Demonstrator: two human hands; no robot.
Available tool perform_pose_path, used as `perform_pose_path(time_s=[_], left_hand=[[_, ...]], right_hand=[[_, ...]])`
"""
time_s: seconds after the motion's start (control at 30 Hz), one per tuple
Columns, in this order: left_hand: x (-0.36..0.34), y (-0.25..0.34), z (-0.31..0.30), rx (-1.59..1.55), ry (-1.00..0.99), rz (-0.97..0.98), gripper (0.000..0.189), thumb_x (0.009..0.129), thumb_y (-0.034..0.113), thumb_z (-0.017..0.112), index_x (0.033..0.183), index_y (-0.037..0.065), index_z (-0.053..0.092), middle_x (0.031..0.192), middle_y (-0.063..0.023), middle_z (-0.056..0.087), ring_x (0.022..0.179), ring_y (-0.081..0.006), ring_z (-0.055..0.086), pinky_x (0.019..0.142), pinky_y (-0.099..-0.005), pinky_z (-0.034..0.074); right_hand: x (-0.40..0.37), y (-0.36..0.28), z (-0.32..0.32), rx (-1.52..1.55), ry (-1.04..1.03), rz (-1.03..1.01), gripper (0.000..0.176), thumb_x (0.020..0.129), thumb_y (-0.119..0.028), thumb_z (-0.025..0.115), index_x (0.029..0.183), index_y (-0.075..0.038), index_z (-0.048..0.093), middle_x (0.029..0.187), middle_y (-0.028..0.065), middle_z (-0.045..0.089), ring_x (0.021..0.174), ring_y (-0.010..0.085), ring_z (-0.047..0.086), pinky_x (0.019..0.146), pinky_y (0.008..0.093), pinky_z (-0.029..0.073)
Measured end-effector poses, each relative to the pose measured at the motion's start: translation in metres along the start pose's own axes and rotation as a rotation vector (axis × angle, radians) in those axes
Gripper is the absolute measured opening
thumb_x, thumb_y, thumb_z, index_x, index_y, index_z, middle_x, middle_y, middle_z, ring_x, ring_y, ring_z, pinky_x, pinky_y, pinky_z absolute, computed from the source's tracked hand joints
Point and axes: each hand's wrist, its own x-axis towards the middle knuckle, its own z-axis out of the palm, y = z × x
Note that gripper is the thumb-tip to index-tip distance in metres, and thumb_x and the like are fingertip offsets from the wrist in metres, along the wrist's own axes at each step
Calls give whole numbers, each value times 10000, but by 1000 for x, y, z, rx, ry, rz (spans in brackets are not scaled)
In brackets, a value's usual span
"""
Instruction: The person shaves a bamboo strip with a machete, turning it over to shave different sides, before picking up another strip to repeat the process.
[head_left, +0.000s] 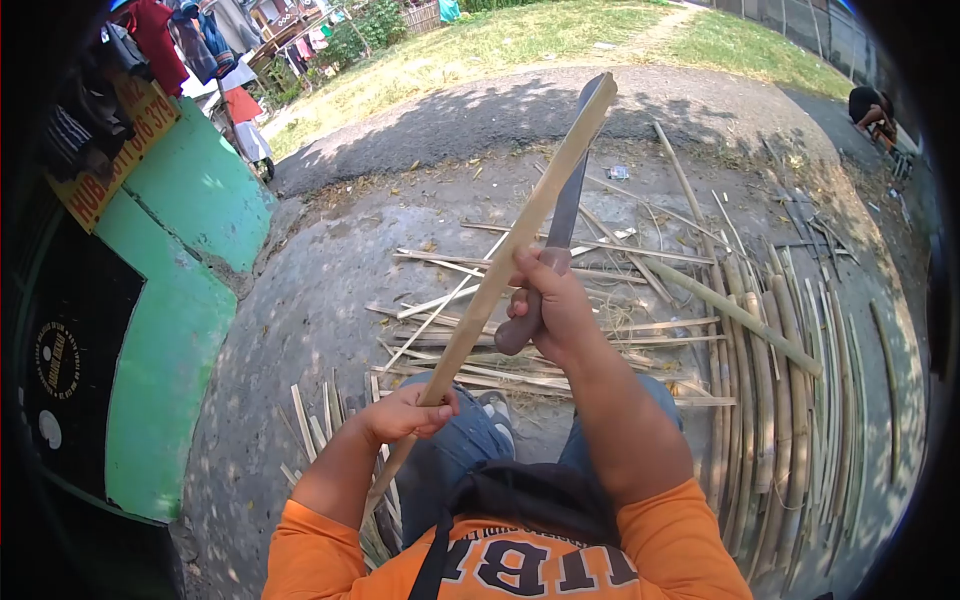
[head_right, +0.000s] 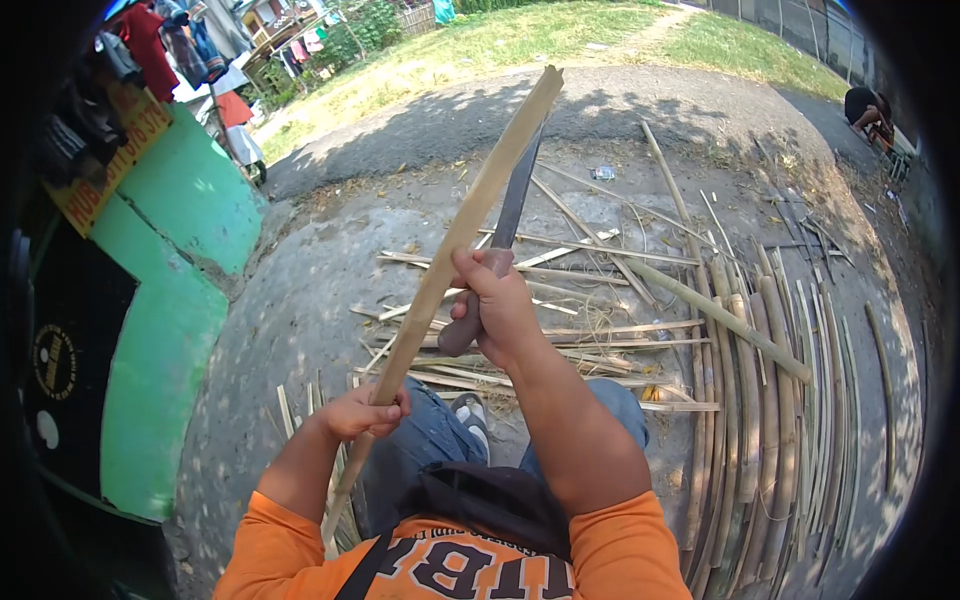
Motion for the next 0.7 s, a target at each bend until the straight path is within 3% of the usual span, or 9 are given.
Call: perform_pose_path(time_s=[0.2,0.3,0.4,0.43,0.47,0.63,0.7], left_hand=[[-37,-22,-17,-153,230,-34,323,1095,388,513,922,115,498,656,63,376,525,-69,332,493,-247,290],[-40,-45,-23,-191,382,-67,351,1103,403,482,863,150,448,650,56,351,516,-70,311,469,-243,274],[-37,-58,-21,-192,479,-66,356,1103,403,482,845,161,436,647,57,350,502,-70,303,459,-245,268],[-36,-58,-21,-203,482,-67,353,1101,400,485,844,163,435,646,57,352,499,-71,305,459,-246,268],[-35,-58,-20,-216,482,-69,349,1100,397,488,843,166,435,646,56,353,497,-71,307,458,-246,267],[-25,-50,-7,2,590,-104,345,1089,394,509,847,155,451,649,55,363,509,-73,331,474,-267,288],[-25,-57,-9,164,637,-62,340,1087,393,513,861,141,473,657,52,384,531,-72,351,489,-274,303]], right_hand=[[23,-8,-51,-652,116,-106,403,927,-366,781,999,-7,613,752,57,665,605,127,598,562,284,462],[29,3,-62,-1018,155,-363,384,913,-350,785,977,-1,639,735,86,689,634,221,647,593,357,486],[18,14,-46,-1438,17,-369,313,896,-299,778,1015,-30,673,748,146,697,704,350,676,642,437,501],[11,23,-35,-1483,-18,-457,259,888,-297,759,1020,-82,704,799,198,692,776,423,671,683,485,514],[6,30,-21,-1635,-52,-395,224,896,-296,719,976,-88,696,799,190,702,817,413,693,699,509,525],[-2,77,-2,-1813,-335,-449,77,839,-174,660,869,-106,641,774,141,689,760,374,686,678,506,530],[1,83,-5,-1828,-328,-436,64,829,-172,655,860,-118,641,763,124,692,745,361,689,668,501,530]])
